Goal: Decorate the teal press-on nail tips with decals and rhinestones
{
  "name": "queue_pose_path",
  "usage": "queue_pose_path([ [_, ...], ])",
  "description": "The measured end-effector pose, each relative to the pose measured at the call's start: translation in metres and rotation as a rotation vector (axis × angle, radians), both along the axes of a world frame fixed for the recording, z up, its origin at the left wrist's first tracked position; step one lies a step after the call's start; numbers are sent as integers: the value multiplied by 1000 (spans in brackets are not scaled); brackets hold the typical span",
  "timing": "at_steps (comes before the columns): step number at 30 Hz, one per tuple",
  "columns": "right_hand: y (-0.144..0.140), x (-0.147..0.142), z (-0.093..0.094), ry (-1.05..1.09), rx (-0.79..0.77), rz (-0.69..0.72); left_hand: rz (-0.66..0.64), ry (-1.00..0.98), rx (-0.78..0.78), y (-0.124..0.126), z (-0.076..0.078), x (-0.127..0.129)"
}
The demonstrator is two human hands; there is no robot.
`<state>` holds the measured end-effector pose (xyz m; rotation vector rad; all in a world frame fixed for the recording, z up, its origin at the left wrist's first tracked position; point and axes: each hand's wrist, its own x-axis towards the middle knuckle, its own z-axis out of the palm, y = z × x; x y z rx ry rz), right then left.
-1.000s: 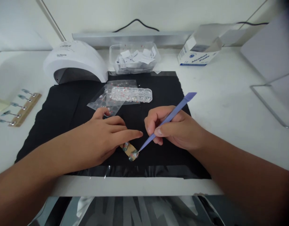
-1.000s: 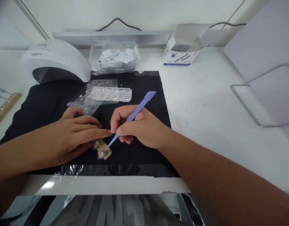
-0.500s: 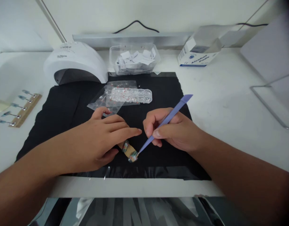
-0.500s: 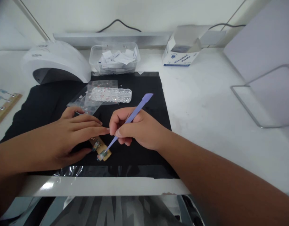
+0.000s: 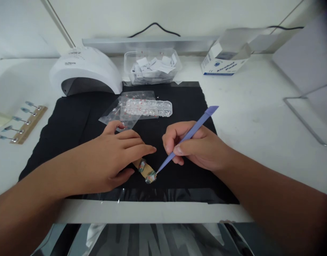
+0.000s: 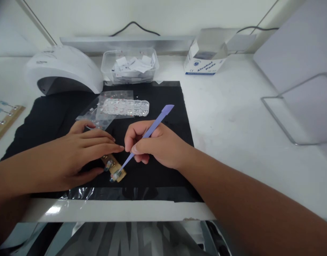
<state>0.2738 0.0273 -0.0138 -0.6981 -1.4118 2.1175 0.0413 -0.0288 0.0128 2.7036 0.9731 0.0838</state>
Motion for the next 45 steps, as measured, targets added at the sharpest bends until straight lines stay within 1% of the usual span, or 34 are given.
queue_pose_path([
  [6, 1, 1, -1, 13, -20, -17, 13, 4, -9, 1, -1, 0],
  [11, 2, 3, -2, 100, -60, -61, 36, 23, -48, -1, 3, 3],
  [15, 3, 2, -3, 166, -82, -108, 61, 0, -59, -5, 4, 3],
  [22, 2, 2, -3, 188, -77, -148, 88, -45, -57, -6, 1, 2],
  [28, 2, 1, -3, 207, -69, -134, 86, -65, -38, -5, 3, 1],
  [32, 1, 0, -4, 198, -58, -112, 58, -54, -26, -4, 4, 1],
  [34, 1, 0, -4, 187, -77, -114, 45, -41, -10, -3, 3, 2],
  [36, 0, 1, -5, 165, -97, -102, 33, -35, -10, -1, 3, 2],
  [40, 1, 1, -6, 123, -57, -30, 25, -19, -9, 2, 0, 1],
  [45, 3, 2, -6, 71, -34, -8, 6, -44, 18, 4, -6, -1],
])
